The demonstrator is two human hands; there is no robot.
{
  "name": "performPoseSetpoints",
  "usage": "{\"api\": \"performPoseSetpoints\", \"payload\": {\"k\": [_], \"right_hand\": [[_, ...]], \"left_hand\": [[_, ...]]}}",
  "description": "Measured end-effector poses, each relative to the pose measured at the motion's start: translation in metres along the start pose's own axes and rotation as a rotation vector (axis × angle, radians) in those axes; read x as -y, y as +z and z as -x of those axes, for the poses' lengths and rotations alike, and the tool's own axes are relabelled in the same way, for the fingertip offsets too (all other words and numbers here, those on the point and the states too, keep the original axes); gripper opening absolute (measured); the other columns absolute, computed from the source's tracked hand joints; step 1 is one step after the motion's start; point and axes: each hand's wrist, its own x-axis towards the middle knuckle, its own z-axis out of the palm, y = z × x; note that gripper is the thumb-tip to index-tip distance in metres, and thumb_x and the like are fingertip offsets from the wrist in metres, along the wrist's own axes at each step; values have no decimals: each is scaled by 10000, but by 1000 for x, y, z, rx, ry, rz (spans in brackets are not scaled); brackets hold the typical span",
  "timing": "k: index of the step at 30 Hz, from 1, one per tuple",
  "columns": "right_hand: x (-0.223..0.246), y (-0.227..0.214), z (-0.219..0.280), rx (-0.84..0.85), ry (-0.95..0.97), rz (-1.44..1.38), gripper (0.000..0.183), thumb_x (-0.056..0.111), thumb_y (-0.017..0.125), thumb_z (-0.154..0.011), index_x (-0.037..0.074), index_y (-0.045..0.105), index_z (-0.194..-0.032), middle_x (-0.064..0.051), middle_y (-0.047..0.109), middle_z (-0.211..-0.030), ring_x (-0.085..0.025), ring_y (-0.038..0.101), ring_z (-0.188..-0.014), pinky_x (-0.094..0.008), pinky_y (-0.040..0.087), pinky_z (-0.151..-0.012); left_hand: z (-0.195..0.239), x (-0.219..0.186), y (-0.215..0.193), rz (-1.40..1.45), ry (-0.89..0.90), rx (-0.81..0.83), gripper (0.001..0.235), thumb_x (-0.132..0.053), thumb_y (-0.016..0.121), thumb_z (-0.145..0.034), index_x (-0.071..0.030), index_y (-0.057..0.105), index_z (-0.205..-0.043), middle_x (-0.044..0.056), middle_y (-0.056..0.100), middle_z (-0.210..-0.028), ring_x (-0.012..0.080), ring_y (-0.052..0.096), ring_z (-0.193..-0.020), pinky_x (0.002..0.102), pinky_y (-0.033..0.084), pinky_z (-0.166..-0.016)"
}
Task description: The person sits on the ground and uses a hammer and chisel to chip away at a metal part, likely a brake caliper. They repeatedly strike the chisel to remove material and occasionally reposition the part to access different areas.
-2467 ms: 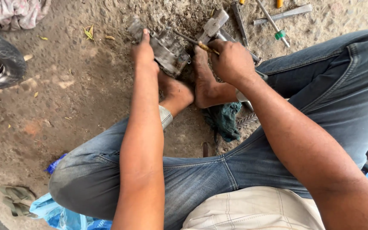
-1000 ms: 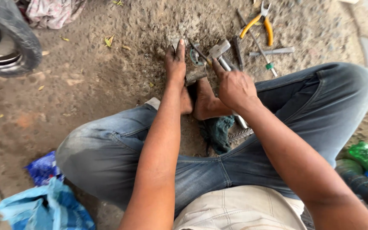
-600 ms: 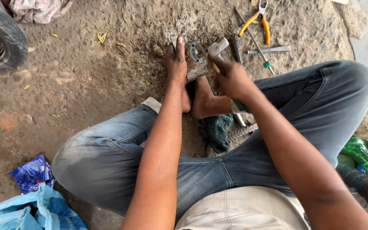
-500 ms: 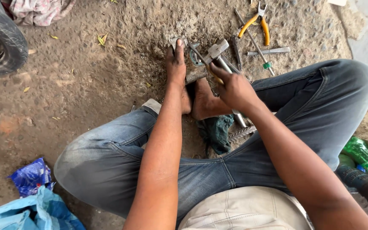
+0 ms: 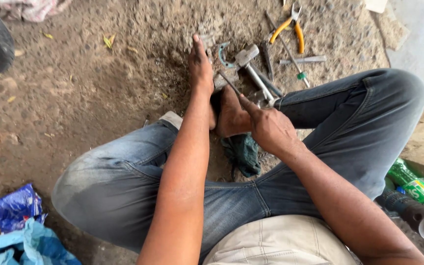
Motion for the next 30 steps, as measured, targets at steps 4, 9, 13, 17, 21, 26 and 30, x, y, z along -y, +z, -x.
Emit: {"api": "performPoseSetpoints", "payload": {"k": [4, 9, 13, 17, 21, 26, 30], "right_hand": [[-4, 15, -7, 63, 84, -26, 704, -17, 512, -896, 144, 418, -1576, -247, 675, -665, -335, 674, -549, -488, 546, -560], [2, 26, -60, 8, 121, -5, 706, 19, 571, -865, 140, 429, -1547, -244, 684, -688, -331, 654, -537, -472, 527, -508], [-8, 8, -95, -109, 153, -172, 539, 48, 513, -975, 181, 497, -1497, -168, 723, -884, -295, 690, -597, -448, 558, -475], [-29, 9, -62, -269, 22, -210, 467, 140, 598, -1013, 155, 556, -1478, -203, 729, -923, -400, 705, -748, -501, 554, -658], [-33, 22, -9, -103, 80, -128, 550, 79, 516, -973, 169, 502, -1515, -203, 740, -859, -417, 702, -705, -528, 547, -634], [-10, 19, -1, -57, 50, -46, 708, 0, 525, -851, 148, 457, -1540, -239, 707, -831, -412, 693, -650, -520, 532, -560], [2, 14, -32, 50, 157, -27, 704, 49, 546, -901, 155, 394, -1581, -238, 689, -706, -399, 682, -607, -513, 531, -561]], "left_hand": [[-5, 7, 5, 66, 169, -48, 799, -734, 266, -1026, -112, 672, -1320, 59, 668, -1246, 198, 632, -1140, 466, 528, -931], [6, -1, 6, 12, 135, 20, 712, -668, 252, -1017, -152, 708, -1198, 55, 693, -931, 168, 646, -783, 387, 584, -673], [15, -8, 12, -149, 67, 12, 648, -620, 266, -1030, -158, 710, -1130, 57, 641, -821, 163, 585, -697, 380, 494, -589], [12, -15, 9, -15, 132, -6, 659, -597, 308, -1151, -88, 726, -1147, 115, 600, -927, 215, 557, -787, 400, 550, -684], [18, -29, 10, -239, -44, -51, 614, -618, 303, -1038, -219, 590, -1406, 33, 682, -1186, 185, 663, -965, 418, 554, -750], [23, -32, 11, -94, 33, -49, 636, -607, 331, -1035, -180, 601, -1421, 80, 683, -1322, 238, 685, -1141, 465, 583, -927], [13, -20, 12, -87, -40, -47, 640, -597, 337, -1025, -159, 610, -1405, 101, 697, -1313, 271, 701, -1126, 480, 608, -921]]}}
